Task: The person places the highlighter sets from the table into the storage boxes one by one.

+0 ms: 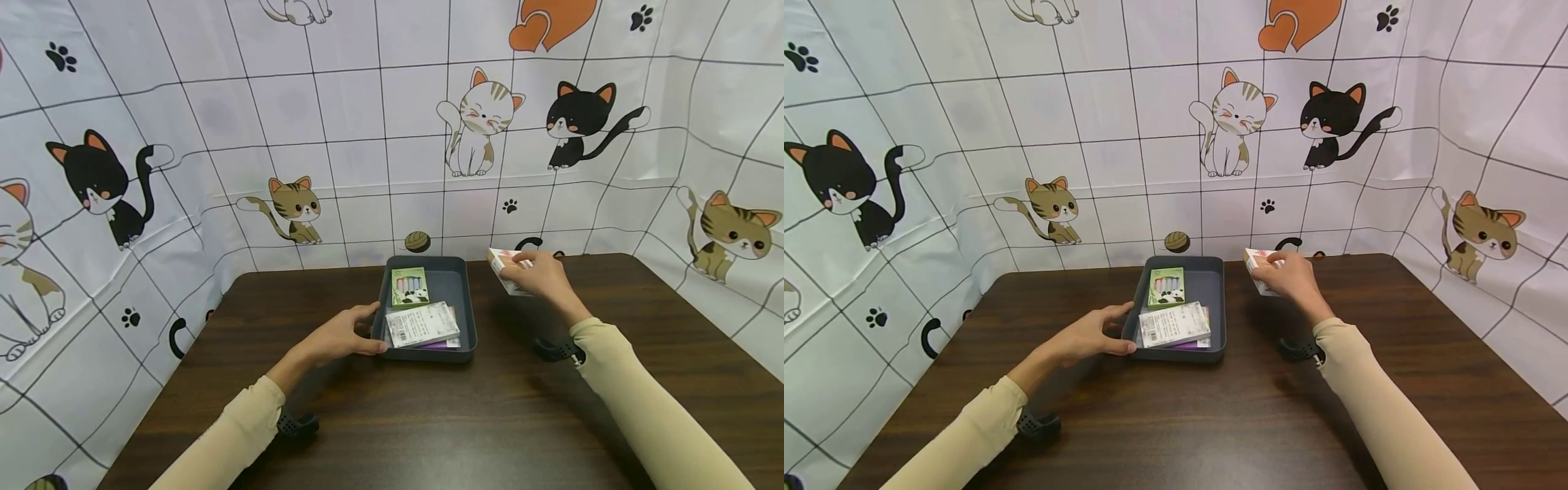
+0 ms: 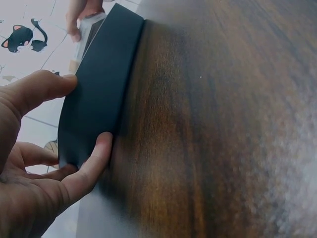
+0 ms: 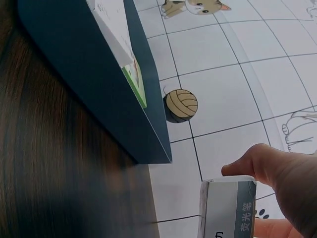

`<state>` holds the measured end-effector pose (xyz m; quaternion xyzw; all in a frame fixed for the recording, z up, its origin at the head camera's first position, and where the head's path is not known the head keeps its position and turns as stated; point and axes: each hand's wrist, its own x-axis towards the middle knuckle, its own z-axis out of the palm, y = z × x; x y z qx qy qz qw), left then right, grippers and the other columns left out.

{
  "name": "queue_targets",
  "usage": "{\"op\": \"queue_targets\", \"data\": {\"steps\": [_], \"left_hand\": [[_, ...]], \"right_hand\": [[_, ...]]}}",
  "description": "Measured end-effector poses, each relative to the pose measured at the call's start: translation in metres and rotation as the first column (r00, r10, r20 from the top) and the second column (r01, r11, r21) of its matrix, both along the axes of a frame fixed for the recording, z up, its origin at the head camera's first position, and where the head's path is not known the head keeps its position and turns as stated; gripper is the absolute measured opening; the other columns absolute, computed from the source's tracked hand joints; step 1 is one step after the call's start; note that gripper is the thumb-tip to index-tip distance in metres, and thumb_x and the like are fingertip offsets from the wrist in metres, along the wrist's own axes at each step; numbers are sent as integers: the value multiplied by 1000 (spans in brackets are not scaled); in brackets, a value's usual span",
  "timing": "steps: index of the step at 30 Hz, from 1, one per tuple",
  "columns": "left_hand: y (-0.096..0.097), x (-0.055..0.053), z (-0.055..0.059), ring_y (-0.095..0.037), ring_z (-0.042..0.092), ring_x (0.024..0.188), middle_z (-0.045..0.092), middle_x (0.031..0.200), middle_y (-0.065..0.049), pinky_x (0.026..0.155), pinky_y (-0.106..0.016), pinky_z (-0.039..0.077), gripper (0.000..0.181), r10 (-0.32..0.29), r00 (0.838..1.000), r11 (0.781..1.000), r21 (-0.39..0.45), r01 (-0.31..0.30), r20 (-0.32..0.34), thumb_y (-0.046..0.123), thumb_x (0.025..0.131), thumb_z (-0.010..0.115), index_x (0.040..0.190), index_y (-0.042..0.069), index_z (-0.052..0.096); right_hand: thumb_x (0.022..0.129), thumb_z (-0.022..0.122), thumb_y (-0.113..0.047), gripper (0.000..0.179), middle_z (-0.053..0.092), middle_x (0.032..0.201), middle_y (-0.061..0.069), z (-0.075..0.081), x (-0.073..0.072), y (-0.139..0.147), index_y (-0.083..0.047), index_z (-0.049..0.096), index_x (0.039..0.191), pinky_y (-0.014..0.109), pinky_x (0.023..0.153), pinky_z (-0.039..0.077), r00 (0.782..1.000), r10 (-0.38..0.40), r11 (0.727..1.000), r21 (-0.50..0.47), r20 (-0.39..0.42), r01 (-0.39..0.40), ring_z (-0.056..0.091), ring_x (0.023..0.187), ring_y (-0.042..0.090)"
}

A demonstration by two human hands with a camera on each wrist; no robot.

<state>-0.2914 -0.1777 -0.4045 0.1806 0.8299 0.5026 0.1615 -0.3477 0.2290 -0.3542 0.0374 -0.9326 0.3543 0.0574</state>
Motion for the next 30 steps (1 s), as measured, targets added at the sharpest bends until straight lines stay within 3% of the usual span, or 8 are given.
{"op": "queue_targets", "data": {"steps": [12, 24, 30], "left_hand": [[0, -1, 0, -42, 41, 139, 25, 163, -15, 97, -48, 49, 100, 2, 1000, 1000, -10, -2, -2, 23, 84, 87, 162, 10, 26], [0, -2, -3, -42, 41, 139, 26, 162, -16, 97, -46, 50, 100, -1, 1000, 1000, 6, 1, 9, 22, 84, 87, 162, 8, 26], [0, -2, -1, -43, 41, 138, 26, 162, -17, 95, -46, 50, 100, -3, 1000, 1000, 14, 3, 9, 20, 84, 87, 162, 8, 26]], "right_hand": [[90, 69, -33, 57, 56, 123, 30, -4, -9, -20, 5, 62, 132, 37, 70, 51, 1000, 10, 1000, -14, -14, -10, 57, 101, 39], [87, 69, -31, 56, 59, 123, 27, -7, -17, -70, 4, 64, 131, 41, 77, 50, 999, 28, 998, -62, -20, -29, 56, 101, 36], [86, 71, -31, 58, 60, 121, 26, -5, -17, -96, 6, 63, 131, 37, 72, 51, 1000, 29, 996, -86, 6, -29, 58, 98, 34]]}}
